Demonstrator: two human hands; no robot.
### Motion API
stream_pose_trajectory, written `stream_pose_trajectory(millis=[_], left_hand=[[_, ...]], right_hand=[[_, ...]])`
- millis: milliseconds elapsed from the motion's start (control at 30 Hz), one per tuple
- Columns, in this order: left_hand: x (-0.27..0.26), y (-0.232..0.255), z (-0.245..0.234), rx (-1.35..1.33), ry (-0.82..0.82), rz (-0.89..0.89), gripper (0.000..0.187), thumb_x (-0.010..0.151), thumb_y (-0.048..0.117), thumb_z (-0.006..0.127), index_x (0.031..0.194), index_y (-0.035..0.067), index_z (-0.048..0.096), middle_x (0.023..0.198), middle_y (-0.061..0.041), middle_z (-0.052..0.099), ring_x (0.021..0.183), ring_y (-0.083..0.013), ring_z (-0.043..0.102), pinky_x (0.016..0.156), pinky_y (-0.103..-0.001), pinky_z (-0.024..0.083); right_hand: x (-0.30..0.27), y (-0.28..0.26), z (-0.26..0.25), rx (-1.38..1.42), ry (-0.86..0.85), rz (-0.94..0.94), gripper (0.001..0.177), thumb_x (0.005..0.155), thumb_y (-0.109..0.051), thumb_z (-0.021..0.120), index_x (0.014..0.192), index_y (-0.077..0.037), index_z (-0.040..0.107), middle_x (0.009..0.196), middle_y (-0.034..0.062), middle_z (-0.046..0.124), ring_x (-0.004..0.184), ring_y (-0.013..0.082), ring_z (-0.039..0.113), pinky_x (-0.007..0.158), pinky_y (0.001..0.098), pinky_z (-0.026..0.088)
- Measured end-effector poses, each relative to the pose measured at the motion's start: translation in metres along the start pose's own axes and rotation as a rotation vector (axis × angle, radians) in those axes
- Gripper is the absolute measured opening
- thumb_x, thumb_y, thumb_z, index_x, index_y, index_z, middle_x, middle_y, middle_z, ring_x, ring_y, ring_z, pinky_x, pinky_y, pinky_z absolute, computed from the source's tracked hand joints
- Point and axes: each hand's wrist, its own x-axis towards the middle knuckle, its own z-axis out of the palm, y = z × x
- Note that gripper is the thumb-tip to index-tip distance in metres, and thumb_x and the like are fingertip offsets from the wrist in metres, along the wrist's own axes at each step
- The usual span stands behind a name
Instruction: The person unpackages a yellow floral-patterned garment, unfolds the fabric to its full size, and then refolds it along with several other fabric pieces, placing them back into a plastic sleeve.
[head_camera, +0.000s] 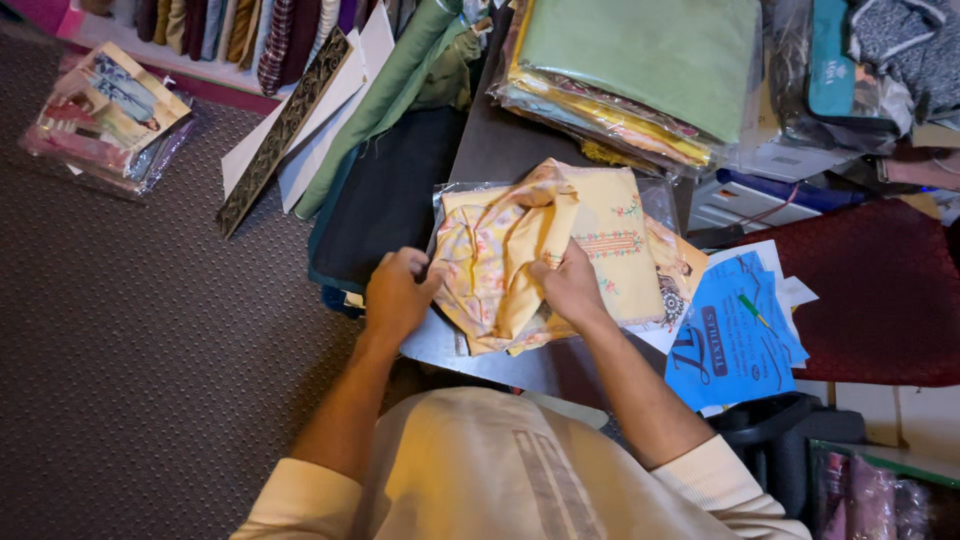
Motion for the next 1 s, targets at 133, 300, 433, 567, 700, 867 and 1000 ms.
stream_pose_trajectory(millis=[133, 300, 433, 567, 700, 867, 1000], left_hand=[[-0.019, 0.033, -0.004, 0.103, 0.152, 0.330, 0.045, 0.084, 0.028, 0.079, 0.125, 0.014, 0.064, 0.111, -0.012, 0.062, 0.107, -0.0389, 0.064, 0.091, -0.050, 0.056], [-0.003, 0.051, 0.036, 0.073, -0.049, 0.202, 0.040, 0.096, 0.050, 0.059, 0.107, 0.015, 0.074, 0.092, -0.012, 0.072, 0.096, -0.0354, 0.074, 0.082, -0.049, 0.060], [0.002, 0.058, 0.045, 0.010, -0.154, 0.202, 0.039, 0.088, 0.049, 0.062, 0.083, 0.011, 0.072, 0.079, -0.018, 0.071, 0.092, -0.0422, 0.073, 0.077, -0.053, 0.057], [0.010, 0.057, 0.062, -0.387, -0.296, 0.082, 0.023, 0.083, 0.036, 0.070, 0.075, 0.015, 0.070, 0.060, -0.009, 0.062, 0.071, -0.0237, 0.067, 0.068, -0.035, 0.050], [-0.013, 0.093, 0.009, -0.529, -0.428, -0.098, 0.024, 0.079, 0.041, 0.067, 0.085, 0.022, 0.080, 0.063, 0.002, 0.067, 0.064, -0.0135, 0.070, 0.067, -0.025, 0.056], [-0.007, 0.097, 0.009, -0.509, -0.335, 0.325, 0.024, 0.090, 0.021, 0.059, 0.097, 0.014, 0.081, 0.097, -0.012, 0.079, 0.105, -0.0292, 0.073, 0.094, -0.042, 0.053], [-0.022, 0.052, -0.001, -0.230, 0.252, 0.691, 0.028, 0.078, 0.023, 0.069, 0.104, 0.029, 0.078, 0.091, 0.002, 0.077, 0.087, -0.0244, 0.073, 0.085, -0.037, 0.056]], right_hand=[[-0.013, -0.022, -0.001, -0.047, 0.013, 0.008, 0.039, 0.083, -0.017, 0.067, 0.121, -0.011, 0.070, 0.104, 0.0151, 0.074, 0.109, 0.0308, 0.070, 0.098, 0.0501, 0.050], [-0.015, -0.026, 0.000, -0.098, 0.008, 0.016, 0.040, 0.084, -0.020, 0.067, 0.123, -0.013, 0.067, 0.108, 0.0150, 0.073, 0.114, 0.0331, 0.069, 0.098, 0.0510, 0.050], [-0.022, -0.027, 0.000, -0.148, 0.003, 0.011, 0.048, 0.084, -0.026, 0.069, 0.129, -0.011, 0.061, 0.117, 0.0202, 0.072, 0.119, 0.0396, 0.066, 0.101, 0.0539, 0.050], [-0.029, -0.027, 0.003, -0.180, -0.073, -0.014, 0.064, 0.083, -0.033, 0.074, 0.140, -0.012, 0.054, 0.126, 0.0216, 0.069, 0.120, 0.0401, 0.067, 0.104, 0.0528, 0.051], [-0.055, -0.075, -0.001, -0.301, -0.183, -0.048, 0.092, 0.074, -0.020, 0.078, 0.156, -0.006, 0.039, 0.138, 0.0269, 0.058, 0.130, 0.0420, 0.060, 0.114, 0.0544, 0.046], [-0.009, 0.004, 0.007, -0.463, -0.025, -0.084, 0.051, 0.085, -0.022, 0.070, 0.135, -0.013, 0.063, 0.123, 0.0204, 0.069, 0.124, 0.0425, 0.063, 0.107, 0.0546, 0.050], [-0.016, 0.000, -0.003, -0.407, -0.023, -0.060, 0.043, 0.084, -0.021, 0.070, 0.127, -0.016, 0.068, 0.116, 0.0159, 0.074, 0.118, 0.0402, 0.066, 0.100, 0.0527, 0.053]])
